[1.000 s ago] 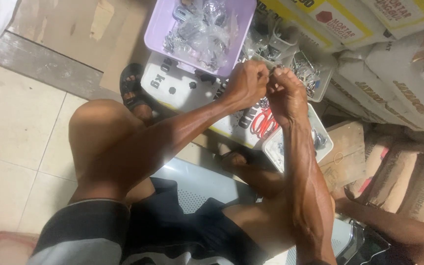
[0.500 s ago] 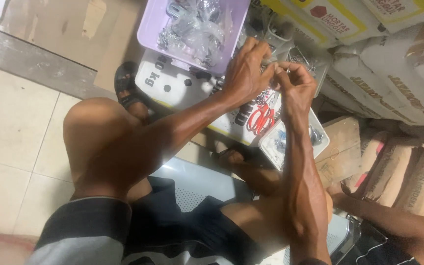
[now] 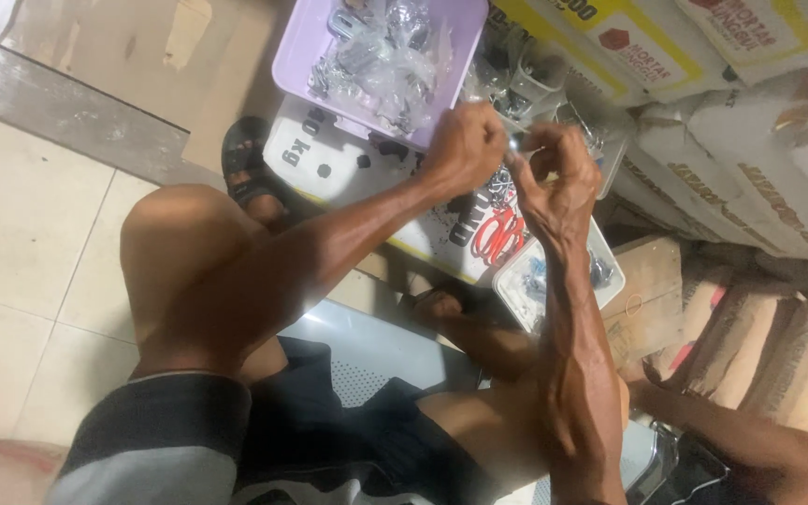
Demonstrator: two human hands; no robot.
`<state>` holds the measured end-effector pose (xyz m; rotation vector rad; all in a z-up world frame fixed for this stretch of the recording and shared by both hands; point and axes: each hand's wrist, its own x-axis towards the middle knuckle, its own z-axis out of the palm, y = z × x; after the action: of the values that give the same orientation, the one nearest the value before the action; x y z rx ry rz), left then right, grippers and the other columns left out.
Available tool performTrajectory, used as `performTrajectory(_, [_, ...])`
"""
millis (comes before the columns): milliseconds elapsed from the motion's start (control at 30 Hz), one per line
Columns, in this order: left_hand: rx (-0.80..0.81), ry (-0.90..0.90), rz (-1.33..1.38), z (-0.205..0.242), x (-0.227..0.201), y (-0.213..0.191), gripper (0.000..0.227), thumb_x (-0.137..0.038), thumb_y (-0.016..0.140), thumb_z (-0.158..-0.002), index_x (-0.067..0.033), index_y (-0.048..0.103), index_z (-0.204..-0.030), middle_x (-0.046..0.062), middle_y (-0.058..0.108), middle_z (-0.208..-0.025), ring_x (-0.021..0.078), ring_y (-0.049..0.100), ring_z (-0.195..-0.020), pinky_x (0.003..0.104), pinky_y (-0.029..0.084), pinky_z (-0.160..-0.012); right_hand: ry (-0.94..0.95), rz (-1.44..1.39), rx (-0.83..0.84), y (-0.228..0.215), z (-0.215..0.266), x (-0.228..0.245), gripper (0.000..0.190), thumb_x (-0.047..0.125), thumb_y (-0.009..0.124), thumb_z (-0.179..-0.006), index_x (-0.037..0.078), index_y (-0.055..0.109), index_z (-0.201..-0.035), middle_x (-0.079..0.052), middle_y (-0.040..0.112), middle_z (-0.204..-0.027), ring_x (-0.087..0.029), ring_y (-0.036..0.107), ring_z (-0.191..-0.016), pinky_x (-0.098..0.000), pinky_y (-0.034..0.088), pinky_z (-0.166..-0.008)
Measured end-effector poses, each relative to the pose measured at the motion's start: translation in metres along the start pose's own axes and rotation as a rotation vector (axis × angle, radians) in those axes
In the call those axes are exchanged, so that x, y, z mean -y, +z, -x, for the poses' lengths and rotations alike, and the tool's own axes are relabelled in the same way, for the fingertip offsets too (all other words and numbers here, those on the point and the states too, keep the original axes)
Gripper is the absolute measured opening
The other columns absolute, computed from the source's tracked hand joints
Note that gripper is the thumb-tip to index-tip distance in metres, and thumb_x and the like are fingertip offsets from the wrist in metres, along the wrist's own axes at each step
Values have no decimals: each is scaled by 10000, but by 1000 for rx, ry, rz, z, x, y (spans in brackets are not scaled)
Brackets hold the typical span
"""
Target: The person sits on a low stool and sorts small metal hardware items, such as screws and bolts, from a purple container into a white tray. They pick up individual pieces and place them into the tray, occasionally using a pair of red scissors that are resting on the tray.
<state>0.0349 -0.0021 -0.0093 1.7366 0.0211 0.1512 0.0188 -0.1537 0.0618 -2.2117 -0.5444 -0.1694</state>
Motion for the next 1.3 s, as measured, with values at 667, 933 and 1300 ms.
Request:
performTrajectory(667, [258, -480, -575, 25, 93, 20, 259, -229, 641, -856, -11, 726, -967, 194, 754, -925, 404, 766, -940, 499, 647, -712, 350, 475, 283, 72, 31, -107, 148, 161, 645, -904, 79, 713, -1007, -186, 725, -911, -457, 717, -847, -622, 532, -717])
performTrajectory(933, [232, -327, -581, 36, 131, 29, 263, -200, 670, -849, 33, 763, -929, 227, 755, -840, 436, 769, -866, 509, 665, -661, 192, 609, 328, 101, 34, -131, 221, 210, 711, -886, 120, 718, -1088, -154, 662, -1069, -424, 709, -926, -565, 598, -749])
performTrajectory(1300, [200, -254, -254, 50, 86, 19, 383, -166, 624, -876, 33, 728, -1186, 318, 726, -1131, 541, 683, -1091, 612, 607, -924, 393, 344, 272, 79, 10, -102, 195, 168, 703, -898, 81, 750, -1066, -213, 731, -936, -430, 717, -951, -568, 547, -841])
